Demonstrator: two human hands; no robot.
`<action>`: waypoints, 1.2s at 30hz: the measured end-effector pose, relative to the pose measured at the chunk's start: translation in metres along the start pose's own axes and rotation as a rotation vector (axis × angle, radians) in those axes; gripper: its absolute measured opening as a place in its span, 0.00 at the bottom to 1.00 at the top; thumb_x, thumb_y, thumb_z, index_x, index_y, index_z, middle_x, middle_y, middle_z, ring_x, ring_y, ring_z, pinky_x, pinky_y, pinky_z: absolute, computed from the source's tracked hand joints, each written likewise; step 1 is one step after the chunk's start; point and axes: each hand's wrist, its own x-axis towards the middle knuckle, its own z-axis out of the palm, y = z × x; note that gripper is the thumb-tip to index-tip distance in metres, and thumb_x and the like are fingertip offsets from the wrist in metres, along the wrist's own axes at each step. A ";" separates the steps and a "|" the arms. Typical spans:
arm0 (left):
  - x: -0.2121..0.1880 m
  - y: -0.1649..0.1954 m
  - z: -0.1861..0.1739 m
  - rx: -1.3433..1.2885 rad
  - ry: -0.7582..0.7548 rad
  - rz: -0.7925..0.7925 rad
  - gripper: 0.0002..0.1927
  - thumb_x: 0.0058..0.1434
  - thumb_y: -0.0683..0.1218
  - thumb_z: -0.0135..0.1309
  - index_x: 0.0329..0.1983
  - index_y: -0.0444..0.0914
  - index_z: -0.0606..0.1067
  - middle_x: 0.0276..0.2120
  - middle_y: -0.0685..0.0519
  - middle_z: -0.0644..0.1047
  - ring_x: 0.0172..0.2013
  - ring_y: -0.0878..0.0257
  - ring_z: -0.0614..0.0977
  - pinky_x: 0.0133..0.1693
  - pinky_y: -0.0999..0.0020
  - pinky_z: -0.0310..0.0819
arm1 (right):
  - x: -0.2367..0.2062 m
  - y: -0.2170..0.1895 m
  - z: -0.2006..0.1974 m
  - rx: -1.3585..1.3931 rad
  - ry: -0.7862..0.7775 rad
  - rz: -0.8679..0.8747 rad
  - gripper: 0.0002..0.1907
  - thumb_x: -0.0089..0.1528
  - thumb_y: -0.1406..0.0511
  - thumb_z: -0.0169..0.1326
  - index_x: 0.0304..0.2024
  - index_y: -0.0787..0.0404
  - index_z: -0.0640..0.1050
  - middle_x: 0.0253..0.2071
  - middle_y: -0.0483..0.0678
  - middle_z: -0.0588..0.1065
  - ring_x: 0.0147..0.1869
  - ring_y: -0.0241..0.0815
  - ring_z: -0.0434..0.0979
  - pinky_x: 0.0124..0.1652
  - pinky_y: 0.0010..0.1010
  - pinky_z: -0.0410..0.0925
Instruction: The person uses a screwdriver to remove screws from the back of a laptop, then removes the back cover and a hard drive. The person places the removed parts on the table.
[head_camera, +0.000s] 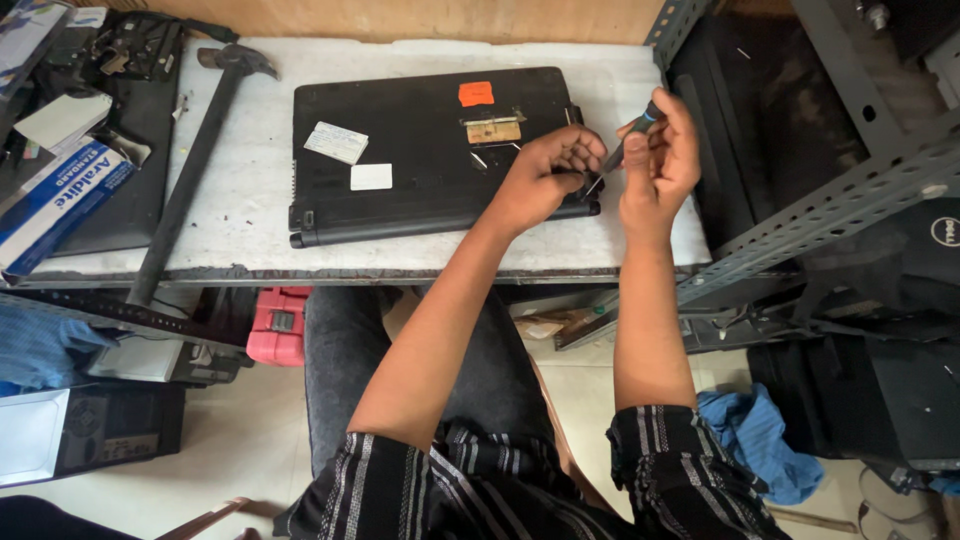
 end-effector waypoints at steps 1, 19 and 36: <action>0.000 0.001 0.001 0.001 0.002 -0.002 0.18 0.50 0.28 0.49 0.43 0.35 0.75 0.37 0.56 0.76 0.39 0.69 0.77 0.45 0.72 0.73 | 0.000 0.000 0.000 0.021 -0.007 0.006 0.26 0.72 0.59 0.61 0.67 0.65 0.71 0.42 0.45 0.76 0.35 0.26 0.66 0.34 0.14 0.58; -0.003 0.012 0.007 0.150 0.001 0.006 0.10 0.61 0.38 0.60 0.44 0.30 0.74 0.35 0.56 0.79 0.38 0.69 0.81 0.43 0.70 0.79 | 0.009 -0.006 0.005 -0.199 -0.088 -0.188 0.28 0.69 0.57 0.63 0.67 0.64 0.73 0.51 0.50 0.72 0.49 0.38 0.72 0.51 0.30 0.66; -0.011 0.016 -0.004 -0.010 -0.090 -0.030 0.12 0.69 0.36 0.51 0.55 0.30 0.74 0.45 0.53 0.80 0.46 0.67 0.79 0.51 0.71 0.74 | 0.000 -0.018 0.013 -0.125 -0.034 -0.125 0.20 0.77 0.62 0.54 0.69 0.62 0.70 0.47 0.49 0.77 0.43 0.34 0.75 0.45 0.24 0.69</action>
